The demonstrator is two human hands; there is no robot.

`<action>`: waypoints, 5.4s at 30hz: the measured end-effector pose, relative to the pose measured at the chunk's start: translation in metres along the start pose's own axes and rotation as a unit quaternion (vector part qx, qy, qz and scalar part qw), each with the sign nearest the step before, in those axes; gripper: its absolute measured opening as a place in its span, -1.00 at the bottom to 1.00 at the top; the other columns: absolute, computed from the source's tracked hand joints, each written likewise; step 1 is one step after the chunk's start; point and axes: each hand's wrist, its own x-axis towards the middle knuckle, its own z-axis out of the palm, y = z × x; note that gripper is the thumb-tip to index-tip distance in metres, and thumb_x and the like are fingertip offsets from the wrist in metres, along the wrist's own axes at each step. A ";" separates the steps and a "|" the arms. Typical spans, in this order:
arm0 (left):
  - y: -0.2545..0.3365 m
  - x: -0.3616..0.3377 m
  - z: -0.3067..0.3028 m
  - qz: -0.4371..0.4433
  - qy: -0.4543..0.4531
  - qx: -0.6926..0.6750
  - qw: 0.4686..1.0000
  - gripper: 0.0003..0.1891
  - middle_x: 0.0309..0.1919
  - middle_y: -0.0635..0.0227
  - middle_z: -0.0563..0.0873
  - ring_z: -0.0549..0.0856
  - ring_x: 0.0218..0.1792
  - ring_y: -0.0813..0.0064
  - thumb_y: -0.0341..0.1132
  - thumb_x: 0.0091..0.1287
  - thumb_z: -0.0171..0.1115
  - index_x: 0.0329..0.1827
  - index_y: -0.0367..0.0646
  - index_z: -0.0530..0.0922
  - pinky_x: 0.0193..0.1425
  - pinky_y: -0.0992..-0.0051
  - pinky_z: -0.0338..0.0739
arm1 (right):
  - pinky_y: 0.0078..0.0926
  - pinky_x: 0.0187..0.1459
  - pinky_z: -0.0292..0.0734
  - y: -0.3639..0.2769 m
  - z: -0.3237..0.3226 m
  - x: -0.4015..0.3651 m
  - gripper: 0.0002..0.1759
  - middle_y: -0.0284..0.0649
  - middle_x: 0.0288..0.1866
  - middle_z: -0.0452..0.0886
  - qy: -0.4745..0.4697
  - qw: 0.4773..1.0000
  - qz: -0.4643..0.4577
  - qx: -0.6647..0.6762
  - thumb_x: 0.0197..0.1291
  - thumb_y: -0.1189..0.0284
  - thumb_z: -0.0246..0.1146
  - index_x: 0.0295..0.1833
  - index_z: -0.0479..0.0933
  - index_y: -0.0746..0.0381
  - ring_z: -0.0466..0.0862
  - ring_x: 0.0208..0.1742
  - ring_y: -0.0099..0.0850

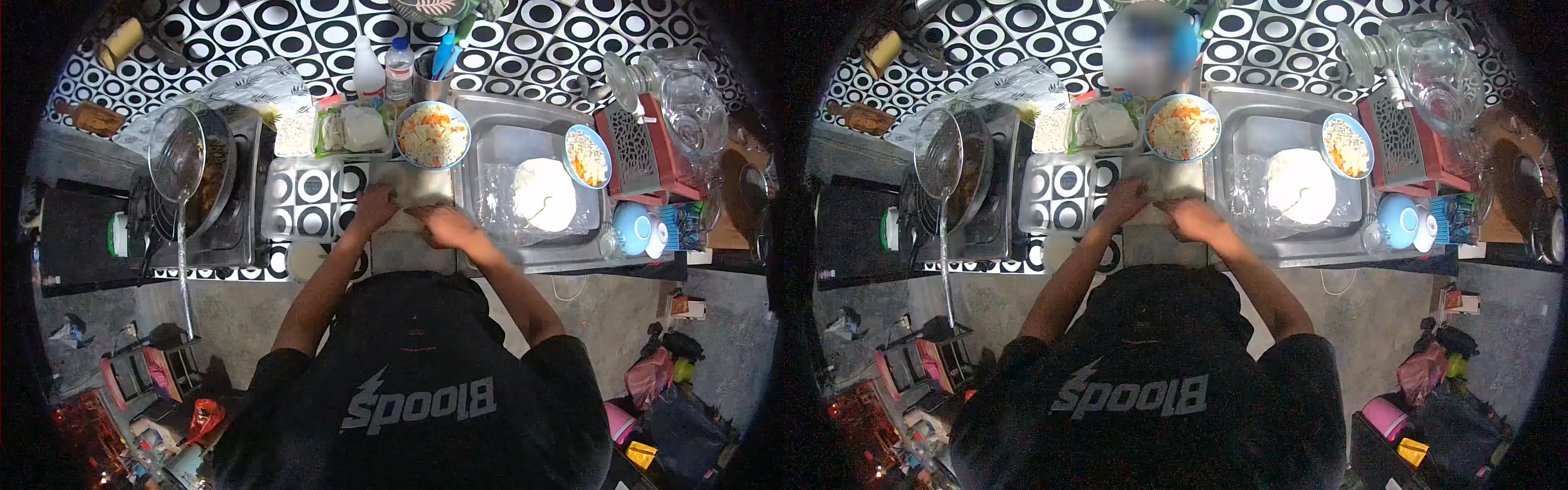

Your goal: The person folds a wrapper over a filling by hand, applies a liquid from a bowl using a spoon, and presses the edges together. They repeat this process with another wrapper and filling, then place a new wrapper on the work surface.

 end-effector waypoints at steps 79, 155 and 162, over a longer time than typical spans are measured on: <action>0.056 -0.069 0.026 0.128 0.002 0.188 0.974 -0.39 0.47 -0.03 0.23 0.12 0.54 0.09 -0.10 0.45 -0.08 0.42 -0.39 0.25 0.53 -0.15 -0.16 | -0.17 0.52 0.06 -0.022 0.064 -0.096 -0.09 0.12 0.50 0.21 0.131 0.977 0.158 0.053 0.01 0.55 0.20 0.52 0.00 0.38 0.11 0.57 -0.02; -0.011 -0.192 -0.111 -0.002 0.210 -0.157 0.965 -0.72 -0.07 0.04 0.64 0.60 0.00 0.00 -0.49 0.28 0.12 0.05 -0.28 0.52 0.13 0.18 0.48 | -0.24 0.02 0.55 -0.110 0.071 -0.002 -0.45 0.00 0.13 0.55 0.073 0.969 0.018 0.234 0.20 0.45 0.24 0.32 0.35 0.24 0.66 -0.09 -0.15; -0.066 -0.228 -0.120 -0.025 0.237 -0.083 0.968 -0.64 0.03 0.02 0.56 0.51 0.11 -0.03 -0.49 0.21 0.11 0.10 -0.28 0.47 0.23 0.12 0.38 | -0.15 0.13 0.50 -0.160 0.095 0.028 -0.37 0.07 0.19 0.51 -0.001 0.927 0.139 0.349 0.28 0.30 0.24 0.42 0.26 0.24 0.60 0.10 -0.07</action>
